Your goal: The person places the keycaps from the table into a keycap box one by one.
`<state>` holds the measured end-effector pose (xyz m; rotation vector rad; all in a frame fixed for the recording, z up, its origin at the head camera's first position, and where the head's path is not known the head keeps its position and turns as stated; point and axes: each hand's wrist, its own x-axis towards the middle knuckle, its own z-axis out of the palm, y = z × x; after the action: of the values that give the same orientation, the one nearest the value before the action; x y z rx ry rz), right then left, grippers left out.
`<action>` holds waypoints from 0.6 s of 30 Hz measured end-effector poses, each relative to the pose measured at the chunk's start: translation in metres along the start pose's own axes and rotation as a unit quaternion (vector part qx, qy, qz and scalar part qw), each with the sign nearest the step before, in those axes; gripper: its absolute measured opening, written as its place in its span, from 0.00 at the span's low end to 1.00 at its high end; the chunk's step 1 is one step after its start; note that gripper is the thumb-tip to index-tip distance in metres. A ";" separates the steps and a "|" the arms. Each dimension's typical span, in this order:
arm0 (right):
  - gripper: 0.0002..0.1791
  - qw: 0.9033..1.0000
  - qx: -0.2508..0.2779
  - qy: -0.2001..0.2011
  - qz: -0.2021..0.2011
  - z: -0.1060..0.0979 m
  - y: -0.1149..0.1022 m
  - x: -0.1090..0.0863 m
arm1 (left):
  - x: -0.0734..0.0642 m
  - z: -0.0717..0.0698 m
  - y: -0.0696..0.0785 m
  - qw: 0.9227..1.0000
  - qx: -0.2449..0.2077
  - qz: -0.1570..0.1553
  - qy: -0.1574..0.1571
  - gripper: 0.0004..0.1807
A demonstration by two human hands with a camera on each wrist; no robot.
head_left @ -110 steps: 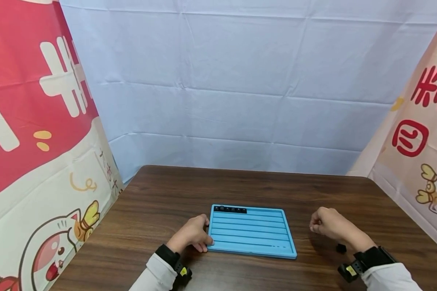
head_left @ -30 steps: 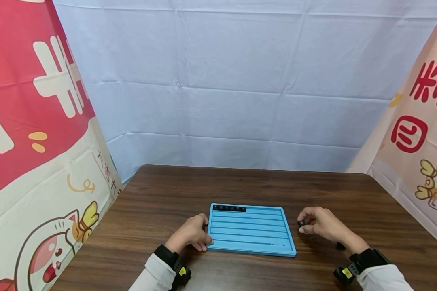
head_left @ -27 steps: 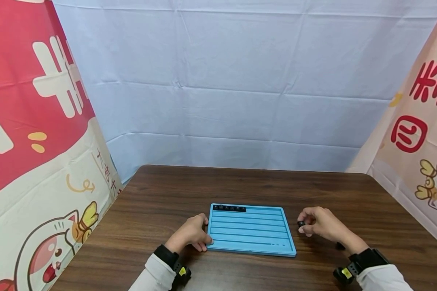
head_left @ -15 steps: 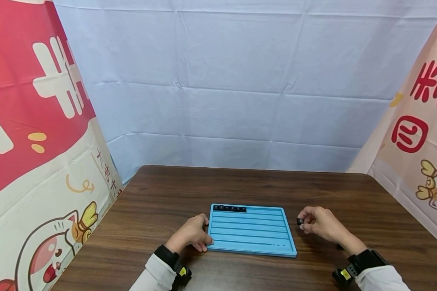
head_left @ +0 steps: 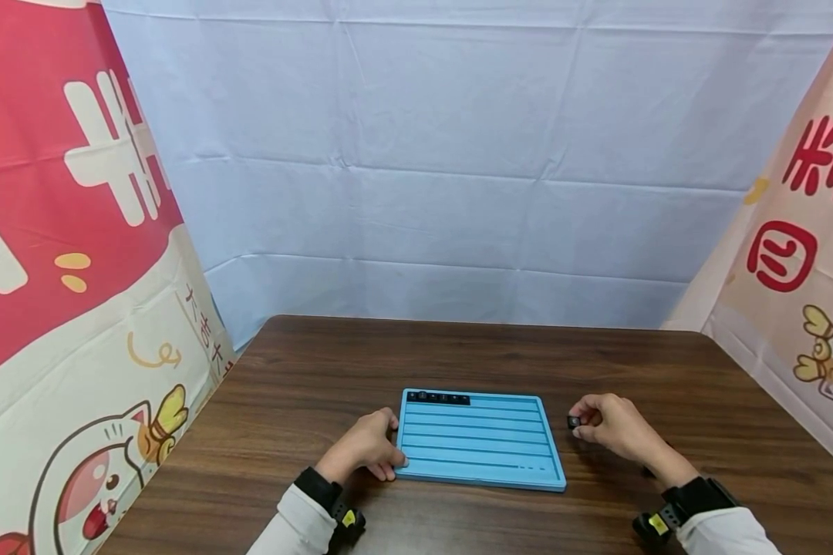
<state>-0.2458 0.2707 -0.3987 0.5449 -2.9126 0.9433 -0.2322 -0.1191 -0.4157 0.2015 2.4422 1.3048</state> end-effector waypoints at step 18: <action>0.08 0.999 -0.011 0.007 -0.042 0.013 -0.009 0.010 | -0.004 -0.001 0.004 1.000 0.005 -0.002 0.001 0.26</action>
<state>-0.2510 0.2530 -0.4030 0.6517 -2.8591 0.9000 -0.2288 -0.1188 -0.4109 0.1980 2.4504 1.2937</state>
